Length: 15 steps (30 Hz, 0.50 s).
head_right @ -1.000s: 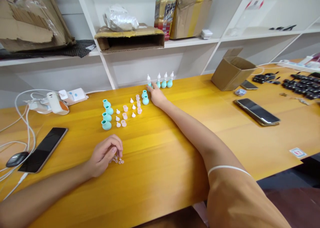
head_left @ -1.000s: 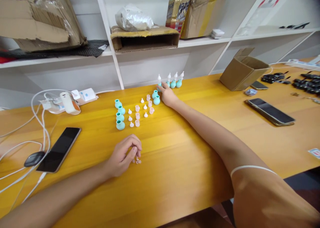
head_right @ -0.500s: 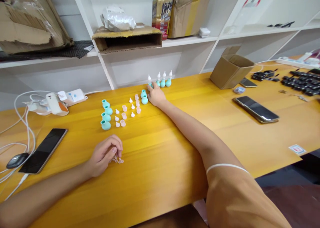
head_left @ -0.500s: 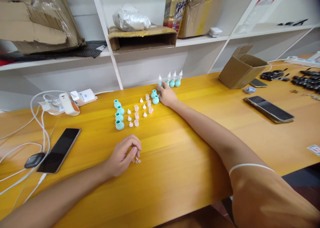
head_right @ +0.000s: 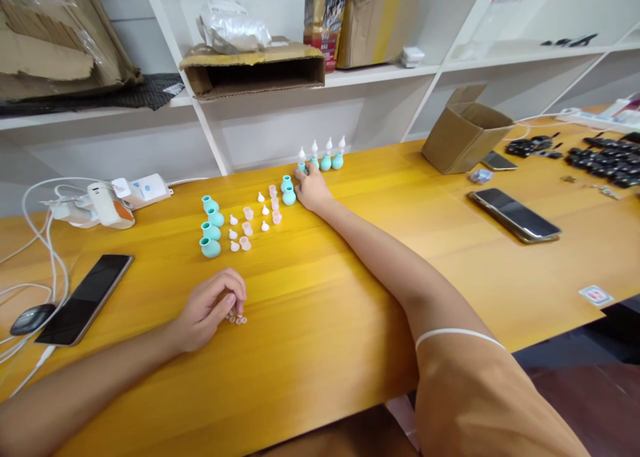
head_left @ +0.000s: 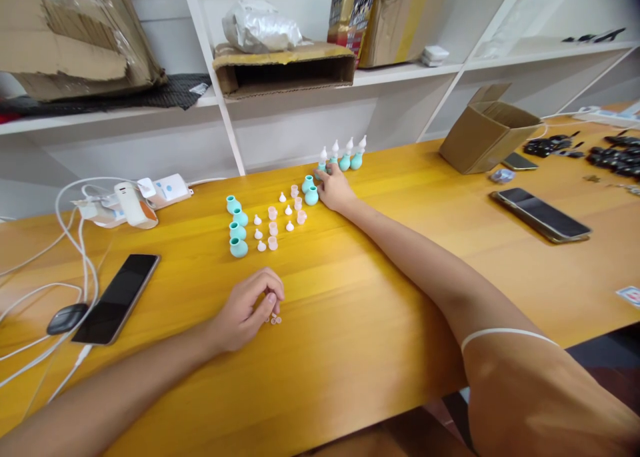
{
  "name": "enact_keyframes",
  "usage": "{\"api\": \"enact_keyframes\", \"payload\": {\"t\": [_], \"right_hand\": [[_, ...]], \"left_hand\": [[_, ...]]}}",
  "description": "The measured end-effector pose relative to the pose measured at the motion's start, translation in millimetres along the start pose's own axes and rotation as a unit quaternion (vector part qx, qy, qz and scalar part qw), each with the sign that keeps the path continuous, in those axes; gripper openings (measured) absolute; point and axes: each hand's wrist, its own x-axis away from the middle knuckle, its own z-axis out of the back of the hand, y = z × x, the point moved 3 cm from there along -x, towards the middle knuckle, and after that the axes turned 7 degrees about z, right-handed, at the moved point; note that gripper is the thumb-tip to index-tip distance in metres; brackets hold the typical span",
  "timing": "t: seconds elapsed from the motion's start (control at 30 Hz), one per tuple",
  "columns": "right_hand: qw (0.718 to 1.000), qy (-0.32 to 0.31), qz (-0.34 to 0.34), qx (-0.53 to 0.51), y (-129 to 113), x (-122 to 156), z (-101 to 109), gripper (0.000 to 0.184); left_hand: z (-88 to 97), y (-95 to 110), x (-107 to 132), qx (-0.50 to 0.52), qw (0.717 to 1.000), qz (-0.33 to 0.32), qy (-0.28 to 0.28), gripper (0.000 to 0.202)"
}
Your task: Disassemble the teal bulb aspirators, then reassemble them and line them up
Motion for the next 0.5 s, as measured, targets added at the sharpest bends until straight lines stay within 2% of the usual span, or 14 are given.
{"api": "enact_keyframes", "payload": {"t": [0.27, 0.5], "right_hand": [[1.000, -0.004, 0.011, 0.021, 10, -11, -6, 0.064], [0.999, -0.021, 0.018, 0.030, 6, -11, -5, 0.063]], "left_hand": [[-0.4, -3, 1, 0.005, 1.000, 0.022, -0.014, 0.020], [-0.5, -1, -1, 0.000, 0.999, 0.022, -0.024, 0.020]]}}
